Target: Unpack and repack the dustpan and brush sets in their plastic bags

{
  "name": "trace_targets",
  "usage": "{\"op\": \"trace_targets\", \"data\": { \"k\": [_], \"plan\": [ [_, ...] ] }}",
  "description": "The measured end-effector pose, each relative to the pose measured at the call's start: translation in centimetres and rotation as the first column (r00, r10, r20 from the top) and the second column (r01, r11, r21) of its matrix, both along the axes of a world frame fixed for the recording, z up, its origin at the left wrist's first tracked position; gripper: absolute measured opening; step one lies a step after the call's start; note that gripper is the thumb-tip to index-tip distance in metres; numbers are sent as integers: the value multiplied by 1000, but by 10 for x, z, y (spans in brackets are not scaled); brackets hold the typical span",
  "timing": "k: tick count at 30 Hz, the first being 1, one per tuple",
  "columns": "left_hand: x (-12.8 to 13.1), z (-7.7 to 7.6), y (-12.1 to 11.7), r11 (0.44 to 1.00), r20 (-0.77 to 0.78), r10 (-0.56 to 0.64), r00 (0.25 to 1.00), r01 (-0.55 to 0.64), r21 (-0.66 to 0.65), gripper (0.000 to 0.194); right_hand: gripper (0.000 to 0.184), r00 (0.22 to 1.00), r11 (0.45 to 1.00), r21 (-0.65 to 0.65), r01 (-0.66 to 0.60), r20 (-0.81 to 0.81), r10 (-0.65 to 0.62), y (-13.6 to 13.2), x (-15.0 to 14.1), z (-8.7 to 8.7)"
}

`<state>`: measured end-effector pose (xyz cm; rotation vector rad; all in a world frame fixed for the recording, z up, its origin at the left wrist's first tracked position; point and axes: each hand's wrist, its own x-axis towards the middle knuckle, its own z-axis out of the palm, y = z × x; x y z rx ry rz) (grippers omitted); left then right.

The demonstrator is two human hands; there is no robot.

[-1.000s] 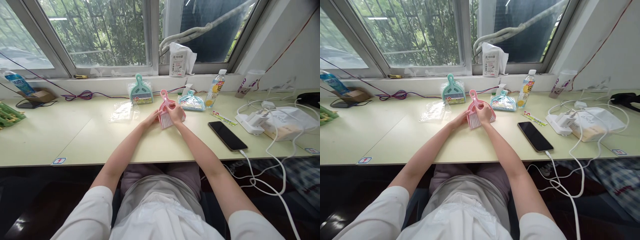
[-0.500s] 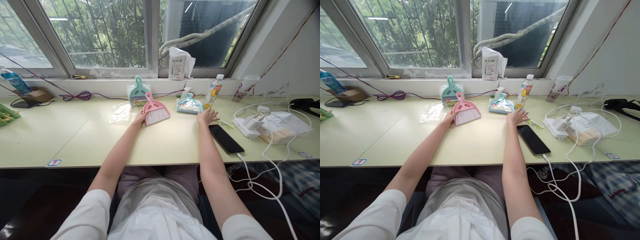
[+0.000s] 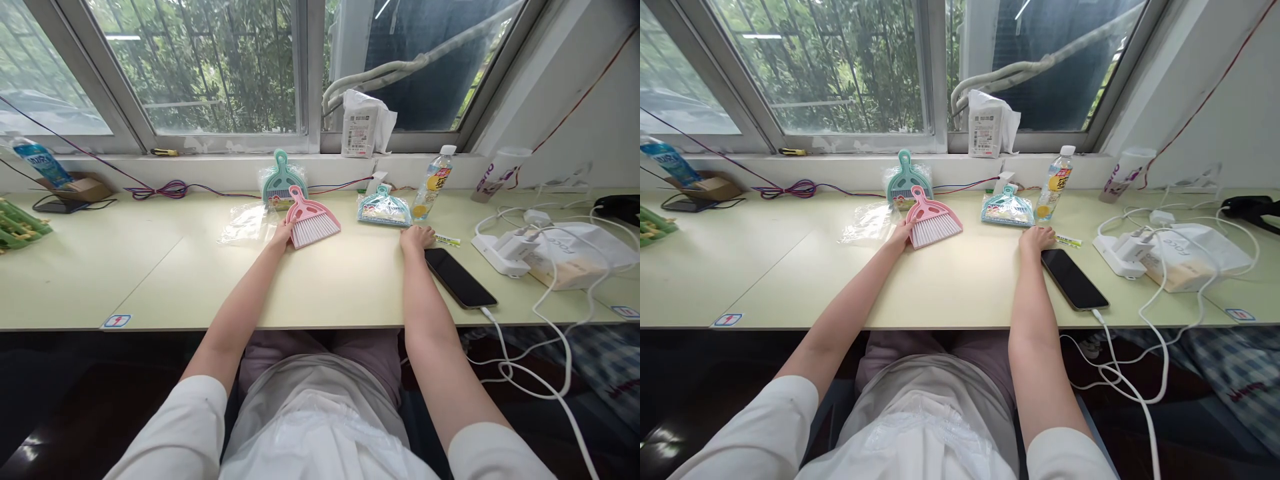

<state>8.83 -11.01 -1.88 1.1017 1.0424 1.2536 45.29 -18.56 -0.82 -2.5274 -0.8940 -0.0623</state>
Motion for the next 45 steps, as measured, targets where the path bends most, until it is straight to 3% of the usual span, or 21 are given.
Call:
{"op": "trace_targets", "data": {
  "k": [10,19,23,26,27,29,31,33,35,39,45],
  "plan": [
    [1,0,-3,1000,42,10,999,-9,-15,36,31,997,999,25,-35,-62,37,-16,-2,22],
    [5,5,-10,999,56,23,998,-22,-27,30,27,1000,998,69,-4,-24,5,-16,2,23],
    [5,3,-6,1000,76,16,997,-14,-18,26,21,998,976,211,62,-8,-62,-19,-2,33],
    [5,4,-6,998,90,59,994,-56,-36,32,25,994,880,474,26,78,-72,-24,-25,46],
    [5,5,-6,997,103,71,992,-68,-38,33,30,991,829,558,-38,129,-41,-25,-38,49],
    [5,6,-7,998,142,63,988,-59,-31,38,36,956,721,636,-274,258,136,-26,-71,53],
    [6,7,-11,999,178,26,984,-22,-28,41,37,852,585,620,-523,401,337,-27,-108,51],
    [10,9,-15,999,195,-20,981,27,-32,45,32,673,424,524,-739,539,506,-27,-143,45],
    [14,11,-21,997,203,-68,977,76,-31,47,27,522,326,409,-852,608,598,-27,-170,36],
    [22,17,-32,986,228,-166,959,169,8,48,21,344,252,235,-939,624,701,-26,-192,19],
    [26,22,-41,983,262,-181,948,171,62,46,20,326,256,214,-943,435,839,-25,-188,12]
  ]
}}
